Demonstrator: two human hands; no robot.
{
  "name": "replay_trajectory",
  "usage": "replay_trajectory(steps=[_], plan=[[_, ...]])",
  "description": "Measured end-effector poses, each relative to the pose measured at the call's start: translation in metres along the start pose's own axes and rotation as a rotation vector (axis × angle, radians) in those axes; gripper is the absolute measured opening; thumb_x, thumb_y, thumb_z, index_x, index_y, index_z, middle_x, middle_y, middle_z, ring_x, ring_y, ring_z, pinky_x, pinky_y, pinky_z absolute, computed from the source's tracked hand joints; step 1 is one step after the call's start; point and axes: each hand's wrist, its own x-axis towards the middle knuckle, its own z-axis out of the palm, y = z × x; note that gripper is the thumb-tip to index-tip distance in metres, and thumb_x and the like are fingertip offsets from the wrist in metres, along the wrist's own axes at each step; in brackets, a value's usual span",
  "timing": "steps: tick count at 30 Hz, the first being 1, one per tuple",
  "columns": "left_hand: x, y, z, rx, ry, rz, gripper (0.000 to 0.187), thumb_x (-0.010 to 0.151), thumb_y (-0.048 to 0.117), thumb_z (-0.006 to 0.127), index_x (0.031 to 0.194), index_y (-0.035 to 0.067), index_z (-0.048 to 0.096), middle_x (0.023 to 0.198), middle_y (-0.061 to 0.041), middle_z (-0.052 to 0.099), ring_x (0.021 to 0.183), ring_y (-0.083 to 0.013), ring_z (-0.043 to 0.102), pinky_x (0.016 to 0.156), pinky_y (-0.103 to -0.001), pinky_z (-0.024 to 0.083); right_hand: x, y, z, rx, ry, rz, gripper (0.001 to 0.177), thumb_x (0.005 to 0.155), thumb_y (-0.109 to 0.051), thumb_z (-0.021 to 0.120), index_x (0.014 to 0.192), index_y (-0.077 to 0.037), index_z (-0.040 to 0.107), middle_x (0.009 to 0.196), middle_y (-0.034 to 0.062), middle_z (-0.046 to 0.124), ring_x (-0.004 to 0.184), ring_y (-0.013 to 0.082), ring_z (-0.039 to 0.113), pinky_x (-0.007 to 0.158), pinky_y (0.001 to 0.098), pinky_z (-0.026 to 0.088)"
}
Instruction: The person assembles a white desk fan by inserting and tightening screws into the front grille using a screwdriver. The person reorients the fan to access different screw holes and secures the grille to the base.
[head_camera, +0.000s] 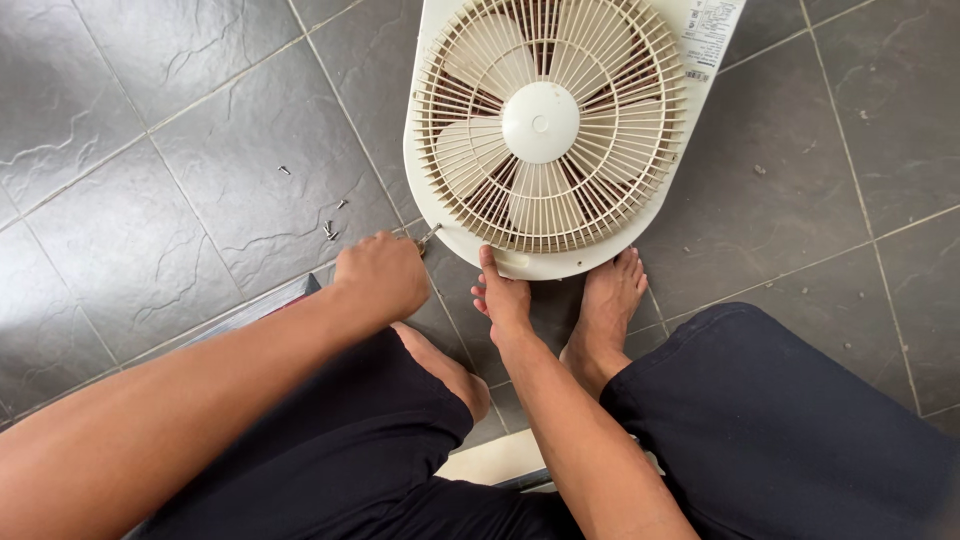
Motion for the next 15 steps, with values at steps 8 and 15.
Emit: replay_trajectory(steps=[8,15], plan=[[0.047,-0.02,-0.016,-0.907,-0.312,-0.413,0.021,0.095,0.013,0.06,0.092,-0.006,0.068,0.084,-0.018,0.066,0.067,-0.0256,0.067,0.056,-0.039,0.059,-0.007,-0.003,0.005,-0.017,-0.004,0.026,0.068,0.079,-0.064,0.073,0.117,-0.008,0.067,0.092,0.0003,0.062,0.073,0.0101,0.065,0.055,0.0234,0.055],[0.062,-0.009,-0.014,-1.119,-0.303,-0.511,0.012,0.093,0.007,0.059,0.084,0.001,0.065,0.067,-0.007,0.061,0.053,-0.0133,0.058,0.049,-0.03,0.051,-0.01,-0.008,0.004,-0.028,-0.006,0.013,0.068,0.081,-0.064,0.071,0.119,-0.007,0.065,0.094,0.0012,0.062,0.074,0.01,0.066,0.055,0.0229,0.055]])
